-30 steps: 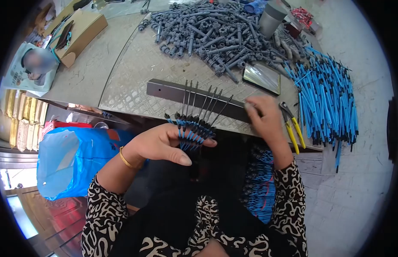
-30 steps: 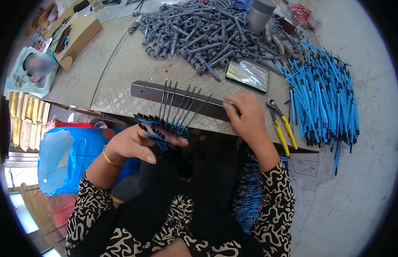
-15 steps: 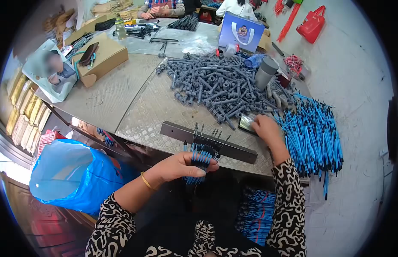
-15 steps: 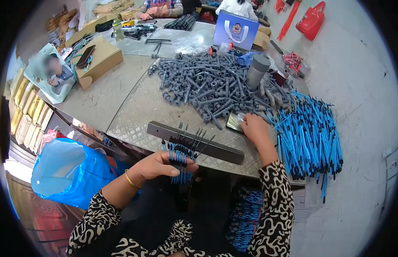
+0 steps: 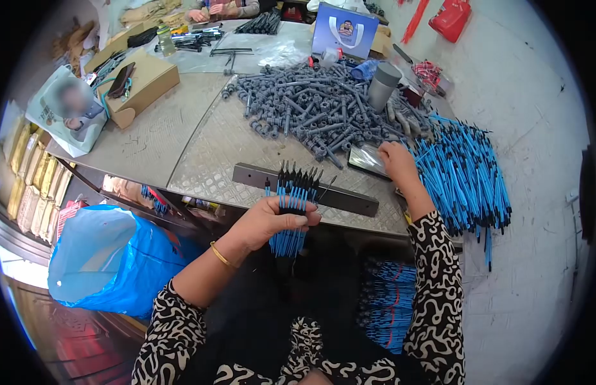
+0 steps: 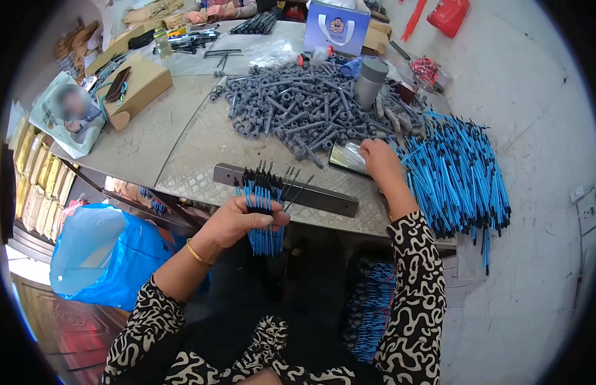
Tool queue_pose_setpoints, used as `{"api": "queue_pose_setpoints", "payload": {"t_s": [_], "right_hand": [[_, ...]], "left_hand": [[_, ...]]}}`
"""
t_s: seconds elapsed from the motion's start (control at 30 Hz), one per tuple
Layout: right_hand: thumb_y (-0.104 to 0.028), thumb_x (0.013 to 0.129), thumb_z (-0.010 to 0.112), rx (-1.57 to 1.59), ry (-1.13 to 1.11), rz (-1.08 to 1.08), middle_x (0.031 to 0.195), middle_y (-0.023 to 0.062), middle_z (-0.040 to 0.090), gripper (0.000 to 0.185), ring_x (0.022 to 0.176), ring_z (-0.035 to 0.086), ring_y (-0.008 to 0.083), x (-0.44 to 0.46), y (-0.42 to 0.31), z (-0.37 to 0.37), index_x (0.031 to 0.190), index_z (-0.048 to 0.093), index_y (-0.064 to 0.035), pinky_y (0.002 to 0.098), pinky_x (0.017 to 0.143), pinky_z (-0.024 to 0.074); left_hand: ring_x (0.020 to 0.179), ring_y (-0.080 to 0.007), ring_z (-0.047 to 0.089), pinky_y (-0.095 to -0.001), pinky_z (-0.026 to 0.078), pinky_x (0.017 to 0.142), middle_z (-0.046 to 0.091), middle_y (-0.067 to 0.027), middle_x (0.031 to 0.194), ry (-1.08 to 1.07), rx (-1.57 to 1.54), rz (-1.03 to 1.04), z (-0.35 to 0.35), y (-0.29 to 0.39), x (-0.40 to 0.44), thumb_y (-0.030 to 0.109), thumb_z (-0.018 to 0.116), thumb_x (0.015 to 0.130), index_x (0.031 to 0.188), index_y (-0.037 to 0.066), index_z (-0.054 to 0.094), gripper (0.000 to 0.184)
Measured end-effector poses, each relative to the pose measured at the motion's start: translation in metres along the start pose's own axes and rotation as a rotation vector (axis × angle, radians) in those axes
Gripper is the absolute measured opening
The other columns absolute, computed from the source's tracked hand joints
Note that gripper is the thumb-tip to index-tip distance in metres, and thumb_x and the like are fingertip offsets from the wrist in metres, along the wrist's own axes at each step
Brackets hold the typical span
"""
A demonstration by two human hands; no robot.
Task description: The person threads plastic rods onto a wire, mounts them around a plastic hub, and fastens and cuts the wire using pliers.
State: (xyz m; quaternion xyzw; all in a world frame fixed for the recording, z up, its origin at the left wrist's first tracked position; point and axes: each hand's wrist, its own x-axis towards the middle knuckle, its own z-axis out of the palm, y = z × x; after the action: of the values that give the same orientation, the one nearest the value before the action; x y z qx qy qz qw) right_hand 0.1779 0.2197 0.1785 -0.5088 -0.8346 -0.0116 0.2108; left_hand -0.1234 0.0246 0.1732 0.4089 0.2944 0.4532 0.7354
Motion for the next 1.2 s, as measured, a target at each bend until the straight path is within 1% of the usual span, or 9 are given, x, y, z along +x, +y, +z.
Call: {"api": "queue_pose_setpoints", "payload": {"t_s": [0.13,0.2,0.3,0.4,0.43,0.53,0.83,0.93,1.2], "right_hand": [[-0.022,0.088,0.054,0.107,0.035,0.034,0.081,0.0182,0.061,0.015,0.078,0.058,0.0372,0.000,-0.003,-0.003,0.094,0.058,-0.0088,0.0455,0.066,0.0447],[-0.023,0.089,0.053,0.150,0.071,0.019,0.079,0.0191,0.062,0.016,0.075,0.059,0.0381,-0.002,-0.008,-0.005,0.096,0.057,-0.0091,0.0466,0.064,0.0446],[-0.020,0.091,0.053,0.147,0.181,0.035,0.069,0.0130,0.059,0.017,0.063,0.057,0.0283,-0.005,-0.026,-0.009,0.093,0.057,-0.0042,0.0372,0.059,0.0434],[-0.020,0.091,0.053,0.385,0.068,0.026,0.064,0.0086,0.052,0.019,0.056,0.048,0.0161,-0.022,-0.074,-0.043,0.091,0.056,-0.0019,0.0298,0.057,0.0406],[-0.016,0.090,0.056,0.532,0.050,-0.046,0.064,0.0043,0.049,0.015,0.057,0.040,0.0089,-0.028,-0.087,-0.049,0.092,0.058,-0.0014,0.0243,0.055,0.0368],[-0.014,0.086,0.060,0.730,-0.001,-0.163,0.074,0.0119,0.061,0.012,0.061,0.059,0.0242,-0.057,-0.132,-0.076,0.095,0.060,-0.0055,0.0316,0.057,0.0447],[-0.010,0.083,0.059,0.663,0.132,-0.329,0.082,0.0119,0.064,0.015,0.071,0.062,0.0308,-0.076,-0.158,-0.068,0.097,0.062,-0.0083,0.0357,0.060,0.0480],[-0.003,0.084,0.060,0.631,0.083,-0.326,0.082,0.0083,0.063,0.018,0.061,0.054,0.0126,-0.074,-0.160,-0.069,0.101,0.062,-0.0020,0.0242,0.056,0.0437],[-0.003,0.084,0.060,0.652,0.086,-0.297,0.081,0.0102,0.063,0.017,0.062,0.057,0.0162,-0.074,-0.159,-0.064,0.101,0.062,-0.0026,0.0259,0.057,0.0444]], "left_hand": [[0.100,-0.0211,0.062,-0.0323,0.050,0.085,0.065,-0.0114,0.106,0.011,0.025,0.008,0.002,-0.004,0.003,0.008,0.062,0.086,0.114,0.001,0.058,0.030],[0.100,-0.0250,0.063,-0.0351,0.051,0.084,0.065,-0.0148,0.105,0.053,0.041,0.003,0.008,-0.001,0.003,0.006,0.062,0.085,0.114,0.000,0.058,0.029],[0.099,-0.0269,0.063,-0.0363,0.051,0.084,0.065,-0.0167,0.103,0.095,0.064,0.010,0.013,0.002,0.003,0.005,0.061,0.085,0.114,-0.001,0.057,0.029],[0.097,-0.0271,0.064,-0.0359,0.051,0.083,0.065,-0.0166,0.102,0.126,0.080,0.019,0.013,0.000,0.004,0.003,0.060,0.085,0.113,-0.001,0.057,0.029],[0.096,-0.0274,0.064,-0.0363,0.051,0.083,0.066,-0.0166,0.101,0.133,0.061,0.012,0.010,-0.002,0.005,0.003,0.060,0.085,0.112,-0.001,0.058,0.028],[0.096,-0.0263,0.064,-0.0375,0.051,0.085,0.066,-0.0162,0.101,0.119,0.050,0.027,0.010,-0.002,0.006,0.003,0.059,0.085,0.112,0.001,0.058,0.027],[0.096,-0.0248,0.064,-0.0369,0.052,0.085,0.066,-0.0154,0.100,0.129,0.088,0.025,0.014,-0.003,0.005,0.003,0.056,0.088,0.112,0.001,0.059,0.024],[0.095,-0.0246,0.064,-0.0366,0.052,0.084,0.066,-0.0155,0.099,0.135,0.094,0.027,0.013,-0.004,0.005,0.003,0.058,0.087,0.111,0.001,0.060,0.024],[0.095,-0.0219,0.064,-0.0338,0.051,0.084,0.067,-0.0143,0.100,0.104,0.119,0.042,0.012,-0.006,0.005,0.005,0.059,0.087,0.111,0.001,0.060,0.025]]}}
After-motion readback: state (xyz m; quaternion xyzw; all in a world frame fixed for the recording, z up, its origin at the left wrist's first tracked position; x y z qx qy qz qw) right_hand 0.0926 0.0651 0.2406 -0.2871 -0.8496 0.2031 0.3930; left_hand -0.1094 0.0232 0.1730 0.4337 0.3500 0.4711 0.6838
